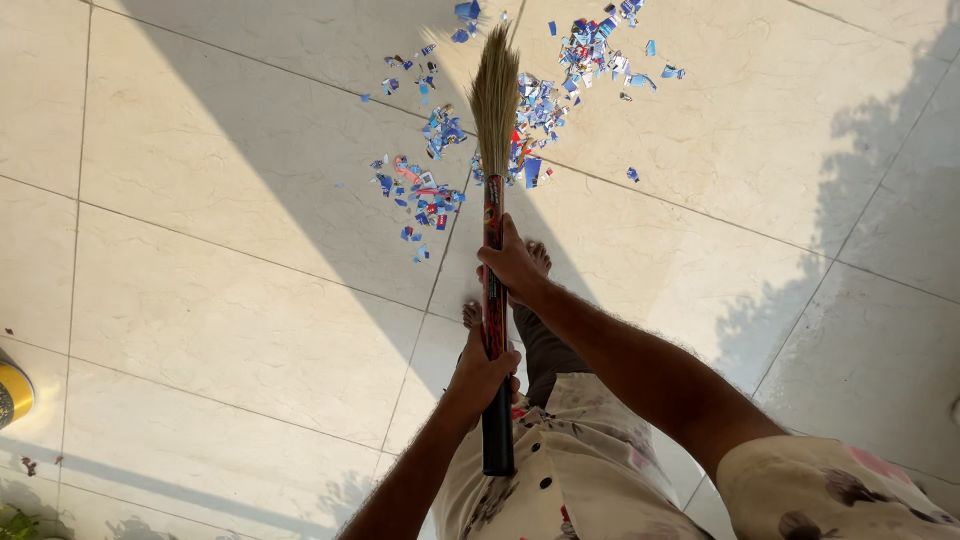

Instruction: The person sweeps debris consisting of paper and plastic fragments across a tiled floor using a broom.

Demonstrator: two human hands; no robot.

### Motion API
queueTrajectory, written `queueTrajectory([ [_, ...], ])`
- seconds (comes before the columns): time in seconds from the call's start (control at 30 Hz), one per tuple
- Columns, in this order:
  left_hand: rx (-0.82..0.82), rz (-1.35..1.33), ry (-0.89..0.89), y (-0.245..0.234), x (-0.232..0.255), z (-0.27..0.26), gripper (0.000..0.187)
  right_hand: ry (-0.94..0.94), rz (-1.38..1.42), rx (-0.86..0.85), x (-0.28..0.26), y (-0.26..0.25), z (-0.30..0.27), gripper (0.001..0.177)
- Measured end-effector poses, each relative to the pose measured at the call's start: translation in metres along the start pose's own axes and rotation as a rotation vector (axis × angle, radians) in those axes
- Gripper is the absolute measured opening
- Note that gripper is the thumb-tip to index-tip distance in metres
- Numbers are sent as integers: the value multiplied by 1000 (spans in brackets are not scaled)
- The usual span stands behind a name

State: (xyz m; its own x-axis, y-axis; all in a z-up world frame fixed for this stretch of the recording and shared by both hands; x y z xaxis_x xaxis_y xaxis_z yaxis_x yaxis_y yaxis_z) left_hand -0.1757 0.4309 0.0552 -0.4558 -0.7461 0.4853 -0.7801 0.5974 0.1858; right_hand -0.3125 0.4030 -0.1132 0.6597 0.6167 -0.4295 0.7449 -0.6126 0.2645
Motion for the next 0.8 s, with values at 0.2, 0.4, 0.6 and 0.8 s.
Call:
queueTrajectory([
  [0.2,46,-210,105,40,-46,-2,59,38,-379,-24,3,-16,-14,104],
  [0.4,190,-550,134,82,-121,-33,42,75,-778,-258,90,-1,-26,104],
  [0.6,302,-775,63,101,-168,-43,44,203,-968,-409,155,3,-42,101],
  [0.8,140,-847,91,114,-188,-6,46,185,-976,-289,167,-60,-7,84],
])
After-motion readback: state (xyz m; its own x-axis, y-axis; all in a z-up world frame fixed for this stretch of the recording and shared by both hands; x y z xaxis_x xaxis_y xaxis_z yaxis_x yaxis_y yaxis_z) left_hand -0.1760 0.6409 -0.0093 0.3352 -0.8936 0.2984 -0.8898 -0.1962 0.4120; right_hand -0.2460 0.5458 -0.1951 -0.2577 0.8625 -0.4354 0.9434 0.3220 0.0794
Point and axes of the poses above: each hand's wrist, its own z-axis towards the middle knuckle, its own y-axis out of the palm, x = y × z, the point moved 3 cm from there along z, towards the middle knuckle, and after that the axes turned 7 degrees about y, right-handed, at the moved point
